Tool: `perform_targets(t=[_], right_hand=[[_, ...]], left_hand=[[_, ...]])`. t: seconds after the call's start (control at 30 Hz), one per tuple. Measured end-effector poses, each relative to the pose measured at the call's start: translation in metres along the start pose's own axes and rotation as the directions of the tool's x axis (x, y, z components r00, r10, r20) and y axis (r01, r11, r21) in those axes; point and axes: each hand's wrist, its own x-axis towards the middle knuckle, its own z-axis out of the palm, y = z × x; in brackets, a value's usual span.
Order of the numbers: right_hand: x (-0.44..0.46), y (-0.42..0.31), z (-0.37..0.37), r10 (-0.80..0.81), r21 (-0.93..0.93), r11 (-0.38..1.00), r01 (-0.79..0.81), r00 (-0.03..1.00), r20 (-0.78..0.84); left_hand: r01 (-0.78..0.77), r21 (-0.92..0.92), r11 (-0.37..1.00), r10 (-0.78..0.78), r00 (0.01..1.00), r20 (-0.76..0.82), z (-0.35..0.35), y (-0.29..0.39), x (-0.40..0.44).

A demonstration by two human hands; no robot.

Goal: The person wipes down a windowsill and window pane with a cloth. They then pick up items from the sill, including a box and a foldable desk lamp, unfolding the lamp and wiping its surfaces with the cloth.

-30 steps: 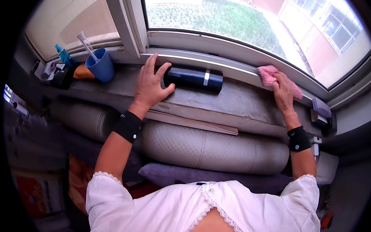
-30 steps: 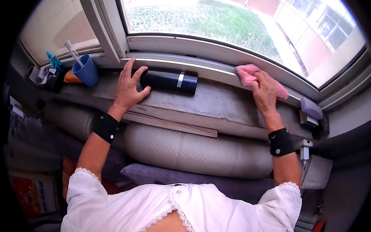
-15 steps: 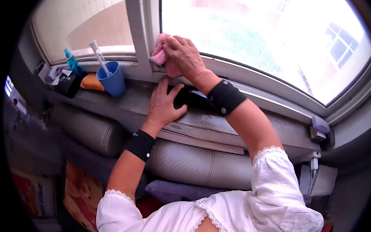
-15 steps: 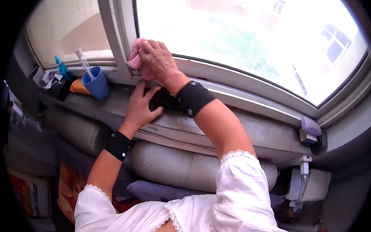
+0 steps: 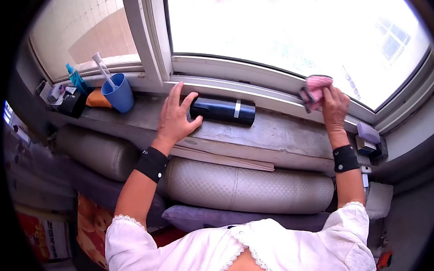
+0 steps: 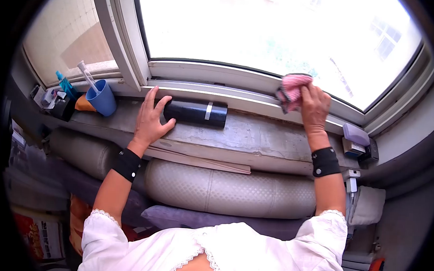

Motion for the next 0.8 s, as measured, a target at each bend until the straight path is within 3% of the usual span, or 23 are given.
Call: perform_targets(t=[0.13, 0.23, 0.27, 0.3, 0.33, 0.37, 0.43, 0.5, 0.53, 0.63, 0.8], right_hand=[[0.007, -0.011, 0.003, 0.113, 0.017, 0.993, -0.114, 0.994, 0.010], [0.047, -0.080, 0.003, 0.002, 0.206, 0.978, 0.026, 0.990, -0.138], [0.062, -0.106, 0.007, -0.008, 0.272, 0.961, 0.044, 0.991, -0.133], [0.076, -0.135, 0.005, -0.046, 0.321, 0.946, 0.052, 0.999, -0.028], [0.091, -0.164, 0.008, -0.087, 0.385, 0.915, 0.123, 0.990, -0.108], [0.105, -0.197, 0.006, -0.055, 0.498, 0.862, 0.091, 0.995, -0.087], [0.130, -0.244, 0.000, -0.093, 0.575, 0.801, 0.163, 0.984, -0.150], [0.143, -0.281, 0.010, -0.120, 0.535, 0.818, 0.211, 0.972, -0.201], [0.149, -0.283, 0.012, -0.123, 0.530, 0.804, 0.269, 0.948, -0.294], [0.140, -0.245, 0.012, -0.169, 0.606, 0.744, 0.283, 0.956, -0.239], [0.084, -0.134, 0.004, -0.088, 0.550, 0.823, 0.145, 0.988, -0.128]], left_hand=[[0.008, -0.007, 1.000, -0.008, 1.000, 0.002, -0.001, 0.001, -0.001], [0.024, -0.013, 1.000, -0.024, 1.000, 0.000, 0.000, -0.001, 0.001], [0.025, -0.023, 0.999, -0.024, 1.000, 0.002, -0.001, 0.000, 0.001], [0.019, -0.037, 0.999, -0.019, 1.000, 0.005, -0.001, 0.001, 0.002], [0.029, -0.034, 0.999, -0.029, 1.000, 0.004, -0.001, 0.002, 0.002], [0.023, -0.038, 0.999, -0.023, 1.000, 0.004, -0.001, 0.002, 0.002], [0.005, -0.025, 1.000, -0.006, 1.000, -0.021, 0.003, -0.002, 0.001], [0.006, -0.013, 1.000, -0.006, 1.000, -0.016, 0.003, -0.001, 0.002], [0.007, -0.041, 0.999, -0.008, 1.000, -0.009, 0.000, 0.002, 0.003], [0.009, -0.033, 0.999, -0.009, 1.000, 0.009, -0.001, 0.004, 0.002], [-0.023, -0.035, 0.999, 0.023, 1.000, 0.009, 0.003, 0.001, 0.002]])
